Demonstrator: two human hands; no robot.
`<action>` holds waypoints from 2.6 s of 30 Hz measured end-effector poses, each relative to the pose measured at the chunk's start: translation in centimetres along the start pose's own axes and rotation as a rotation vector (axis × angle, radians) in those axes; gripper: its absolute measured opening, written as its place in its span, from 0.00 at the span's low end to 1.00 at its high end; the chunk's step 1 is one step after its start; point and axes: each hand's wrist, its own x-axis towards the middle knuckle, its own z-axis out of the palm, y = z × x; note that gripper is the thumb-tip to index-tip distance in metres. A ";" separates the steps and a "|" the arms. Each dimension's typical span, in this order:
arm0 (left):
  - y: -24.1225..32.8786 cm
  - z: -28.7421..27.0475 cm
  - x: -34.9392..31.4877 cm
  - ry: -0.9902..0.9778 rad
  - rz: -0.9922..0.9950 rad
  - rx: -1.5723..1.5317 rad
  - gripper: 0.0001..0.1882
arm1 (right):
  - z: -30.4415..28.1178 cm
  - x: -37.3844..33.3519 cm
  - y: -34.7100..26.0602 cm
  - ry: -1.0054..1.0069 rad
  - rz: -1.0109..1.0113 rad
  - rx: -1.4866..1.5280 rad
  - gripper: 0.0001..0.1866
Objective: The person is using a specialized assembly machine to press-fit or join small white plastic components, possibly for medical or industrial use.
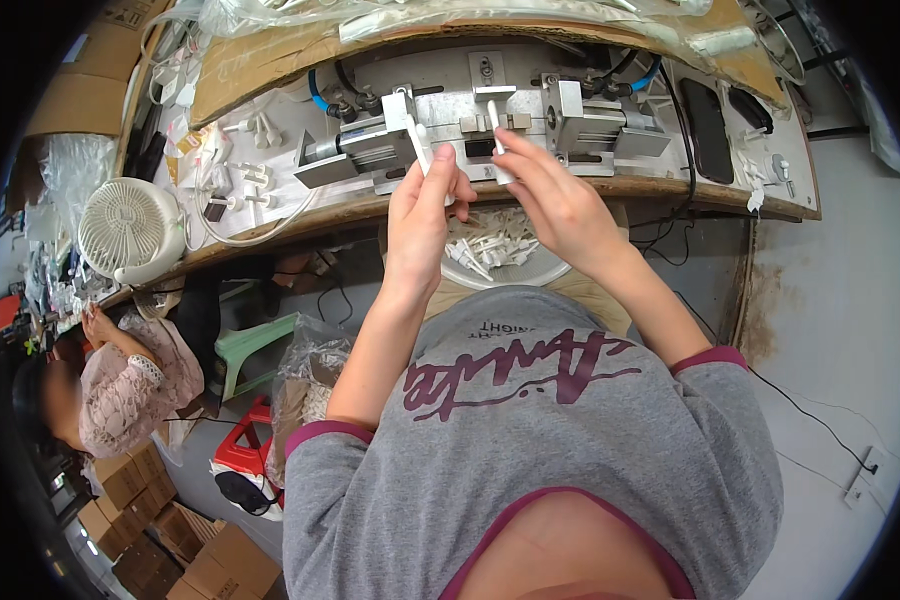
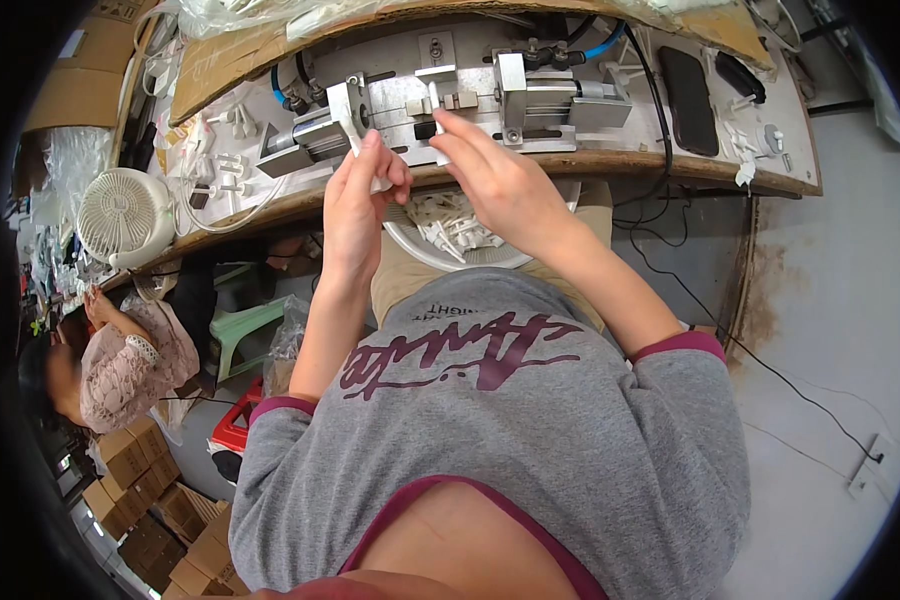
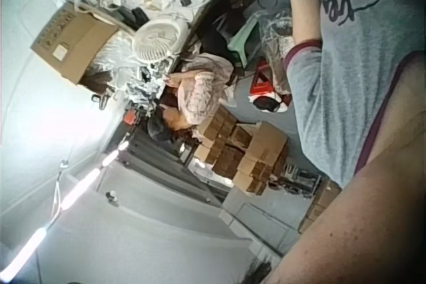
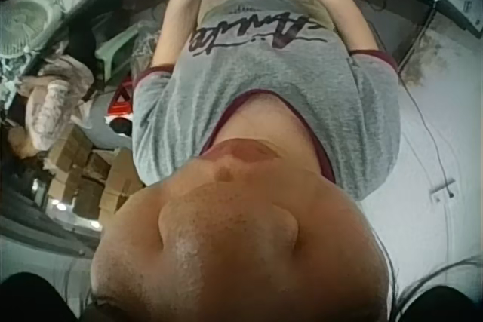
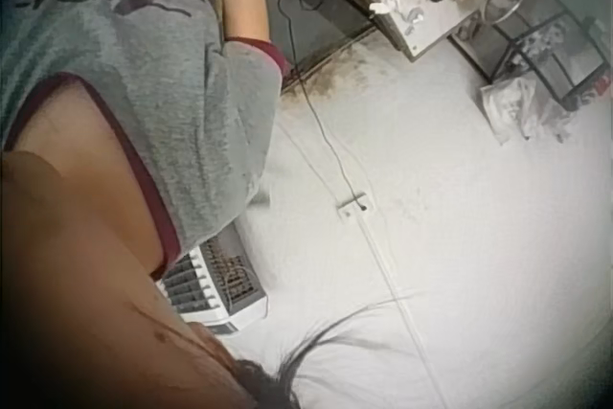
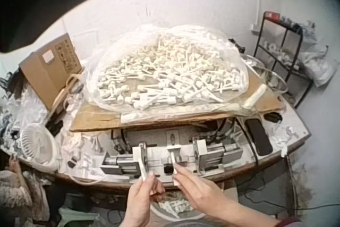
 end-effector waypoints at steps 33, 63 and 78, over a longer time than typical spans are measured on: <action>-0.6 -2.3 -0.3 -0.021 0.201 0.174 0.17 | -0.6 1.3 -0.1 0.056 -0.029 -0.050 0.13; -1.2 -1.1 1.6 0.016 0.821 1.209 0.13 | -0.9 25.7 4.8 -0.168 -0.075 -0.510 0.16; -0.9 -0.3 2.9 -0.127 0.761 1.425 0.14 | -4.9 28.1 9.1 0.050 0.052 -0.248 0.26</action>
